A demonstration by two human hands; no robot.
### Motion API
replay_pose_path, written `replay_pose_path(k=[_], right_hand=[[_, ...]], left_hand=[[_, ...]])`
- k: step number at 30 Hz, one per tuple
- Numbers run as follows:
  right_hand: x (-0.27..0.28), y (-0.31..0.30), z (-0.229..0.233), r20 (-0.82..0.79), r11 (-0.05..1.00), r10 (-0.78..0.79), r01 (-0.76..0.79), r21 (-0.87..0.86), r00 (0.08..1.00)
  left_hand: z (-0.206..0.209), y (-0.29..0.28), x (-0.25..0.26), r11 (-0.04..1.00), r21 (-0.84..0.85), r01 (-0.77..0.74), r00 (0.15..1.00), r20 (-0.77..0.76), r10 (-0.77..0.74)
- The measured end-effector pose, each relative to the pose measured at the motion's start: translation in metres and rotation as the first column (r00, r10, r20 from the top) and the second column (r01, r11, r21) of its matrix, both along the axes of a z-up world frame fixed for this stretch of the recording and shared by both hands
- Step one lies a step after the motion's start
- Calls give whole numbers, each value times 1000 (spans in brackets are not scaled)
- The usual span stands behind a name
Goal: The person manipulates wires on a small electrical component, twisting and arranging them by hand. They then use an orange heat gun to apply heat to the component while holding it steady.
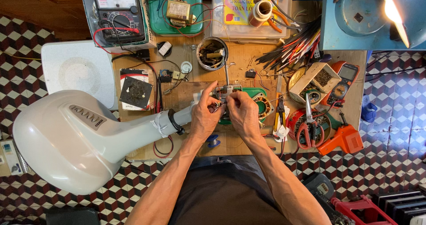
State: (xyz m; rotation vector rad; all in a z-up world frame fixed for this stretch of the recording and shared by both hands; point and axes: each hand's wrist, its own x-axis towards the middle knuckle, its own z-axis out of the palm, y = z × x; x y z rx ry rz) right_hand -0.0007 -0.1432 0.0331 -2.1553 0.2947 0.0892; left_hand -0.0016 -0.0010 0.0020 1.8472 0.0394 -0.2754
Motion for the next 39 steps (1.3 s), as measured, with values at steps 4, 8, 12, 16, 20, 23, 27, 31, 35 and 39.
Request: replay_pose_path(k=[4,8,12,16,20,23,27,31,35,39], right_hand=[[23,-17,8,-241,971,-171,205,125,955],[27,-47,31,85,948,311,-302,-106,947],[30,-52,40,202,659,745,-655,-368,636],[38,-54,29,102,487,857,-728,-483,505],[46,-60,19,129,408,905,-746,-526,405],[46,-64,16,85,437,889,-782,-445,449],[49,-60,10,-528,811,562,-551,198,636],[38,-59,14,-562,918,394,-280,281,727],[19,-57,21,-190,852,517,-522,23,835],[21,-56,20,100,563,801,-686,-460,590]], left_hand=[[3,7,-2,1000,-6,17,998,-63,-17],[1,8,5,996,-67,54,992,-113,-61],[-2,15,15,983,-100,156,984,-71,-164],[-1,15,18,981,-53,188,971,-143,-193],[4,17,19,977,-103,184,971,-137,-198],[9,16,20,973,-116,198,964,-157,-214],[16,14,20,974,-47,221,958,-178,-226],[19,13,22,972,-87,217,960,-159,-229],[19,15,22,974,-80,213,963,-148,-223],[17,13,22,974,-59,217,956,-190,-224]])
